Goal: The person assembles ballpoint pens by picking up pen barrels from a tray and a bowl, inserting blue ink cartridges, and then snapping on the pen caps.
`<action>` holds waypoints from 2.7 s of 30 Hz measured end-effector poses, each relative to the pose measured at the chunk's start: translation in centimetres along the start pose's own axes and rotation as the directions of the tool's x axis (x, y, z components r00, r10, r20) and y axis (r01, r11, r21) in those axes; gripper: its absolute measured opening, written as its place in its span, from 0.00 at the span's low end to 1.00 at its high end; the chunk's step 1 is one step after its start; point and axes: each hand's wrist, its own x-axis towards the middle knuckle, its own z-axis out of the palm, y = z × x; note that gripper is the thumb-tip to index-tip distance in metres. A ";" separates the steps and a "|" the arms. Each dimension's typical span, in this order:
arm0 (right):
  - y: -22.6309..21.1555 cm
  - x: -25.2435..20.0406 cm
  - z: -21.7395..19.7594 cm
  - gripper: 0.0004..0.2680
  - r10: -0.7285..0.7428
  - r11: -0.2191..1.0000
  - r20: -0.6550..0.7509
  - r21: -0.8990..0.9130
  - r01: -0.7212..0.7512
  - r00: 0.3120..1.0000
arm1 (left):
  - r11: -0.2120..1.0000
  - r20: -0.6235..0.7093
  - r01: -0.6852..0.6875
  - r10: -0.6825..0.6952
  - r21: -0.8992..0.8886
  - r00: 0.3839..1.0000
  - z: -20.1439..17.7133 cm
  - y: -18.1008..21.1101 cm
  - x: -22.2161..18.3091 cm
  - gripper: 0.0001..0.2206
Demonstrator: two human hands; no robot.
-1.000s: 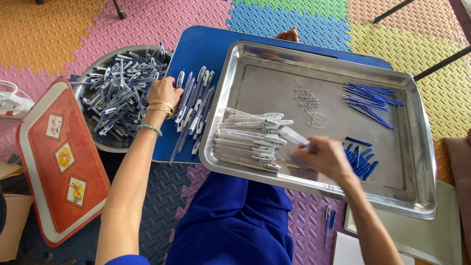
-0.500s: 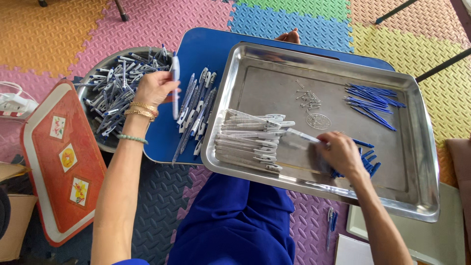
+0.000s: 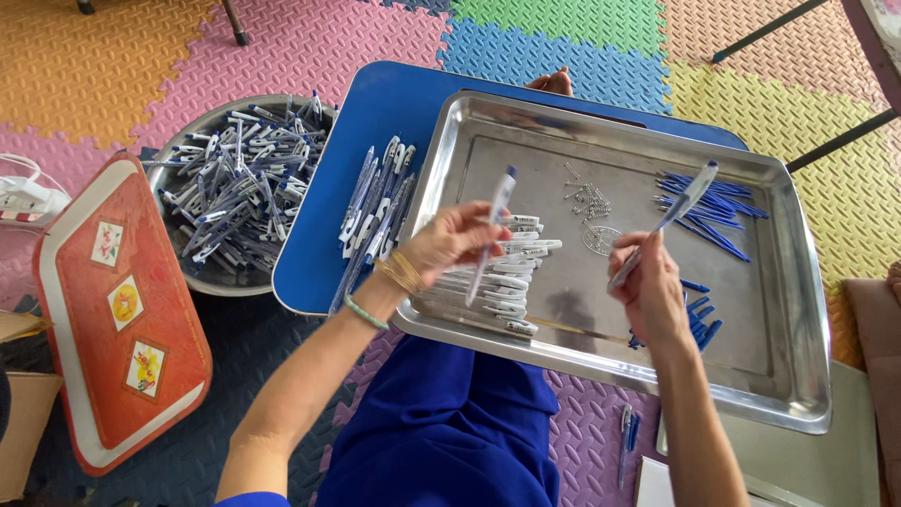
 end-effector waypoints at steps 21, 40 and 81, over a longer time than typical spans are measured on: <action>-0.9 -6.8 8.4 0.06 -0.455 0.877 0.017 -0.163 0.451 0.891 | 0.997 0.129 0.055 -0.048 -0.049 0.990 4.7 -5.3 -1.0 0.24; -1.1 -6.1 7.3 0.03 -0.764 0.429 0.248 -0.494 0.757 0.595 | 0.998 0.070 0.070 -0.070 0.009 0.995 4.3 -6.7 -0.2 0.23; -2.1 -0.9 -1.3 0.13 0.234 0.967 0.110 -0.133 -0.219 0.966 | 0.889 0.565 0.453 -0.409 0.070 0.716 6.2 -4.8 2.6 0.48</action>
